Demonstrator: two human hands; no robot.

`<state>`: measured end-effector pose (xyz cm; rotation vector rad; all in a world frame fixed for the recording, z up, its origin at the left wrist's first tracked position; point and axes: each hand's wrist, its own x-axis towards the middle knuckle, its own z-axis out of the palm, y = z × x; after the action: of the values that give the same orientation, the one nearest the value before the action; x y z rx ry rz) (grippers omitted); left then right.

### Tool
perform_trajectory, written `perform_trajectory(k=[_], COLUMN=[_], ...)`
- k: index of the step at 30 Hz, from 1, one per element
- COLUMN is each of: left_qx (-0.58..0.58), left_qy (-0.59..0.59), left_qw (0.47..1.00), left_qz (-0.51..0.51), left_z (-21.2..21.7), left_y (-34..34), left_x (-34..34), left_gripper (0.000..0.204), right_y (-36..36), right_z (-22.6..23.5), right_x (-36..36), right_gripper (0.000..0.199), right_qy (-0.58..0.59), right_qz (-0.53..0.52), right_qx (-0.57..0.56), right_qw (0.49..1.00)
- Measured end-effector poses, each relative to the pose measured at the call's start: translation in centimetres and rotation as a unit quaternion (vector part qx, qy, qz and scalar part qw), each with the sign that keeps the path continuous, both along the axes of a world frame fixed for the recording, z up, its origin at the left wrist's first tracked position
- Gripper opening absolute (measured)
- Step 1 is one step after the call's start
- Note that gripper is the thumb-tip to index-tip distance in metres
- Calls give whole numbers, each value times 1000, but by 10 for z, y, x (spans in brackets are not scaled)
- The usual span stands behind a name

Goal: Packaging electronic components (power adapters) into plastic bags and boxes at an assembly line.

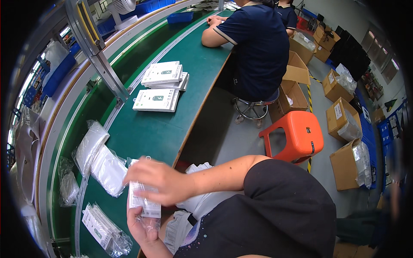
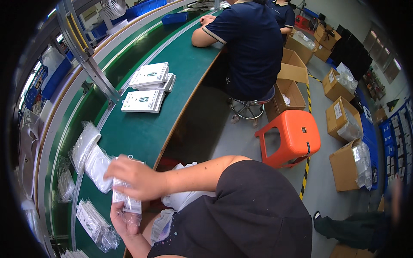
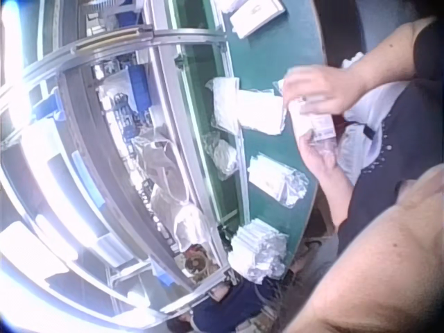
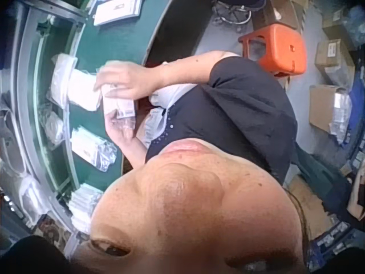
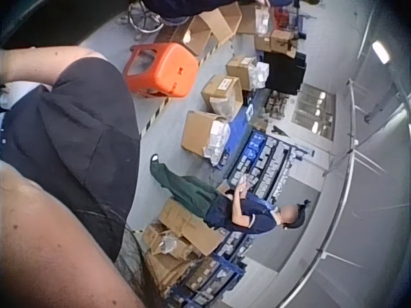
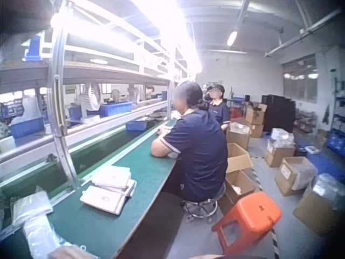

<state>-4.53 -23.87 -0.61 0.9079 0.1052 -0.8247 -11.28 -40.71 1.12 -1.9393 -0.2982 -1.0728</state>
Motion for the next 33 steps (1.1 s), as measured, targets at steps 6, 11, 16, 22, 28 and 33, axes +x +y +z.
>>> perform_trajectory(k=[6, 11, 16, 22, 28, 33], left_qx=[-56, -58, 71, 218, 621, 628], left_qy=[-26, -18, -187, -670, -668, -629], left_qw=[994, 989, 980, 669, 391, 433], left_qz=[-86, -136, -9, 237, 119, 151], left_z=[1, 15, 44, 76, -3, 6], left_y=[26, 37, 58, 89, 113, 109], left_x=[14, 14, 22, 47, 85, 83], left_gripper=[64, 65, 63, 49, 41, 37], right_y=[-33, -39, -29, -46, -41, -39], right_z=[-25, -12, -30, -58, -55, -55], right_x=[11, 2, 23, 28, 34, 31], right_gripper=[29, 46, 30, 17, 18, 18], right_qy=[171, 343, 277, 295, 308, 318], right_qz=[47, 288, 342, 290, 263, 238], right_qx=[-2, 253, 440, 443, 450, 406], right_qw=[984, 858, 782, 795, 796, 823])
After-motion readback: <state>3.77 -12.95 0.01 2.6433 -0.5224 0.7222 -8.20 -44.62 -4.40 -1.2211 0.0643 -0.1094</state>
